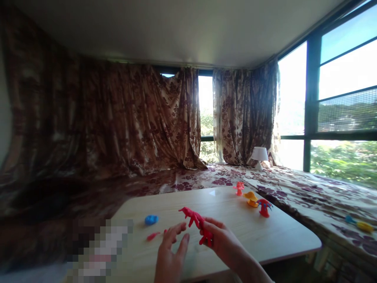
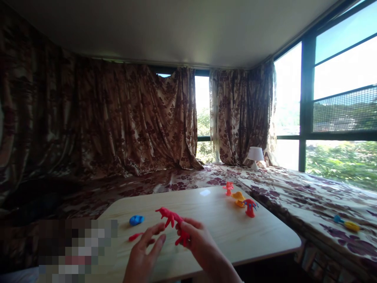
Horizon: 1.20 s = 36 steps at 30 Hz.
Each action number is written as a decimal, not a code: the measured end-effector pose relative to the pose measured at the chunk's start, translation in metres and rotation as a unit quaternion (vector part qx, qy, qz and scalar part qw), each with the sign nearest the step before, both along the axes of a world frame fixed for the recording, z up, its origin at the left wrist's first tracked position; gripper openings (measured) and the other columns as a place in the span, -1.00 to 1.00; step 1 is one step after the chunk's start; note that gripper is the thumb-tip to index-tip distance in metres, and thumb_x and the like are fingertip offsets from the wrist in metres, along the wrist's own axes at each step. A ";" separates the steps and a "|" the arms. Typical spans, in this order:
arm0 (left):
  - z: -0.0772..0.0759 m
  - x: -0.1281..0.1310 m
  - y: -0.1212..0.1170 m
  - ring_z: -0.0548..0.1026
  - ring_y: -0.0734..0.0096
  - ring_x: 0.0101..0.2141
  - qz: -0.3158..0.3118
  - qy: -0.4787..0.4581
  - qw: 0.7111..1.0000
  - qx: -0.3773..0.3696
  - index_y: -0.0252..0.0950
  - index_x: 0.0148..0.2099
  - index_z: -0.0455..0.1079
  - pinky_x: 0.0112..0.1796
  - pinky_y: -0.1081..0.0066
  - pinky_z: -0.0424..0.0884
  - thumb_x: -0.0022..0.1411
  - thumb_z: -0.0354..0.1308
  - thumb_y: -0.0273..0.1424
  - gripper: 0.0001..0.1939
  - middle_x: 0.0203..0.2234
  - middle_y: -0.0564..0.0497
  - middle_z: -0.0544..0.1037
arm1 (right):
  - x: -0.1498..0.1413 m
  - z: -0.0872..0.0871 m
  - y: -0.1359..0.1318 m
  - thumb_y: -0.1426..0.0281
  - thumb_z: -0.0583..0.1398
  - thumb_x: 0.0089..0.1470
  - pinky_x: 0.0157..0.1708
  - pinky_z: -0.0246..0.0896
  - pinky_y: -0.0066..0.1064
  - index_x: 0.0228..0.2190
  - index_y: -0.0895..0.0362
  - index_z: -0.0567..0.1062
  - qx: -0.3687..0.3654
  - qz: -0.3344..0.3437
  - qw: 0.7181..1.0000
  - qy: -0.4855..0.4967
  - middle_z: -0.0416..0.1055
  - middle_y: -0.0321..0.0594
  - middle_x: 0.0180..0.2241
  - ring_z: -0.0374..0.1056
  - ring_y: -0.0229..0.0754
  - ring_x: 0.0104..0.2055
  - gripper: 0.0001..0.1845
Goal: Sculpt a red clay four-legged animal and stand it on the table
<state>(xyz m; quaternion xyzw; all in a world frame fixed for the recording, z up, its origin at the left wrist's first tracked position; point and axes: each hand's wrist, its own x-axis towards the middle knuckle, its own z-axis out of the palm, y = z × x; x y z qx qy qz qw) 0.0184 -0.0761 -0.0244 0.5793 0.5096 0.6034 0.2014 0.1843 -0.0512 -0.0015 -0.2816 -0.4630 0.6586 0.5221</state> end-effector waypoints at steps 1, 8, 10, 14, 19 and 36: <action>0.002 0.002 -0.002 0.51 0.13 -0.12 -0.014 -0.006 1.000 0.004 -0.21 -0.13 0.53 -0.15 0.25 0.43 0.00 0.19 -0.14 -0.60 -0.17 -0.09 0.61 | -0.003 0.000 -0.003 0.13 0.43 -0.32 -0.45 0.26 -0.50 -0.37 0.17 0.60 -0.010 0.010 1.000 0.014 0.42 -0.30 -0.53 0.30 -0.36 -0.52 -0.54; 0.009 0.009 -0.009 0.52 0.15 -0.10 -0.068 -0.060 0.996 0.017 -0.25 -0.12 0.53 -0.05 0.30 0.41 0.05 0.22 -0.12 -0.60 -0.14 -0.10 0.60 | -0.021 -0.003 -0.020 0.12 0.41 -0.27 -0.46 0.25 -0.51 -0.39 0.16 0.61 -0.033 0.062 0.997 0.023 0.39 -0.31 -0.56 0.30 -0.36 -0.52 -0.58; 0.008 0.008 -0.008 0.54 0.14 -0.12 -0.072 -0.078 0.994 0.015 -0.26 -0.14 0.54 -0.09 0.32 0.45 0.06 0.20 -0.09 -0.58 -0.18 -0.09 0.62 | -0.023 -0.002 -0.022 0.09 0.40 -0.26 -0.43 0.28 -0.46 -0.40 0.18 0.61 -0.018 0.065 0.998 -0.005 0.41 -0.28 -0.56 0.32 -0.32 -0.52 -0.56; 0.005 0.002 -0.006 0.56 0.11 -0.15 -0.052 -0.104 0.993 0.002 -0.26 -0.18 0.55 -0.11 0.29 0.46 0.02 0.22 -0.06 -0.57 -0.24 -0.07 0.65 | -0.016 0.007 -0.022 0.07 0.41 -0.29 -0.31 0.30 -0.35 -0.37 0.18 0.62 0.062 0.005 0.995 -0.074 0.52 -0.18 -0.44 0.39 -0.18 -0.39 -0.52; 0.003 -0.006 -0.003 0.57 0.09 -0.16 -0.061 -0.096 0.993 -0.023 -0.22 -0.20 0.56 -0.09 0.21 0.46 -0.04 0.28 -0.09 -0.60 -0.25 -0.07 0.66 | -0.011 0.020 -0.023 0.21 0.38 -0.18 -0.22 0.29 -0.31 -0.34 0.09 0.61 0.175 -0.093 0.970 -0.138 0.53 -0.21 -0.36 0.41 -0.09 -0.29 -0.68; 0.022 0.002 -0.022 0.57 0.09 -0.21 -0.121 -0.127 0.982 -0.063 -0.22 -0.25 0.60 -0.14 0.31 0.47 -0.09 0.29 0.00 -0.54 -0.34 -0.02 0.67 | -0.010 0.035 -0.032 0.43 0.18 0.14 -0.28 0.25 -0.46 -0.41 0.07 0.56 0.394 -0.151 0.845 -0.329 0.45 -0.26 -0.39 0.38 -0.20 -0.32 -0.85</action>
